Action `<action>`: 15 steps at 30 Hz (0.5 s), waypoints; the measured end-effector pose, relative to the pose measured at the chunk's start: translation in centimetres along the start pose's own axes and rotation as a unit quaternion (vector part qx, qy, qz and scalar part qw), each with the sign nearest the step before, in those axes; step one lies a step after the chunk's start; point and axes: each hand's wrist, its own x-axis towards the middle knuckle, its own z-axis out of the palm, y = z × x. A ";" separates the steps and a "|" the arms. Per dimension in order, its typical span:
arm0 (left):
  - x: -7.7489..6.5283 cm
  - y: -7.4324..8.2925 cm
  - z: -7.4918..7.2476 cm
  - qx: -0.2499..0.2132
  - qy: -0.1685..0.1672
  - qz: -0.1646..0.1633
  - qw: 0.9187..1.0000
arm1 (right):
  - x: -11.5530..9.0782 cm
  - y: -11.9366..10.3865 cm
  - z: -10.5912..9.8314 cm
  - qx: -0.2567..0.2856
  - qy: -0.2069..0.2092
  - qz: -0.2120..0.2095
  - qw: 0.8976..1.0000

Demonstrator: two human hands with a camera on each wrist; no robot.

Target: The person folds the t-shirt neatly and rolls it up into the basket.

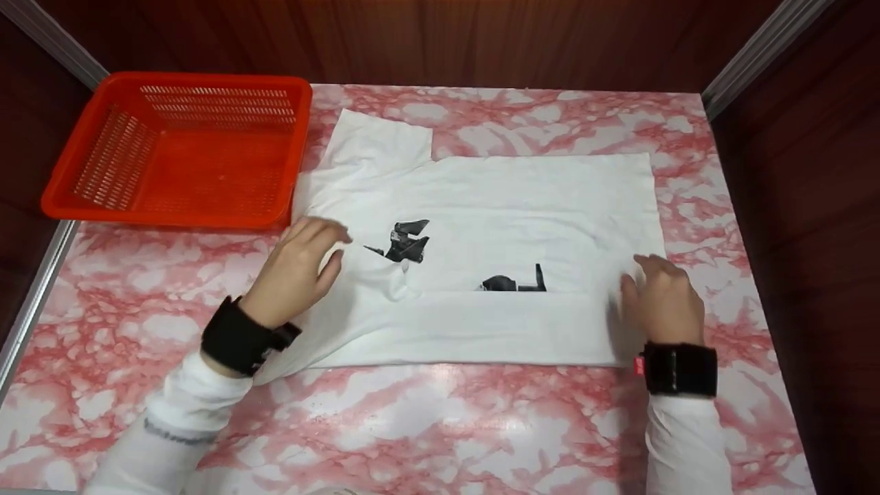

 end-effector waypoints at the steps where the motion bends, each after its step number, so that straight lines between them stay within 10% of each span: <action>1: 1.2 0.2 0.4 0.001 -0.006 -0.013 1.000 | 1.0 -0.3 0.2 0.000 0.001 -0.006 1.000; 15: 12.5 -2.1 5.8 0.012 -0.094 -0.138 0.986 | 10.6 1.1 5.7 0.055 -0.028 0.012 0.998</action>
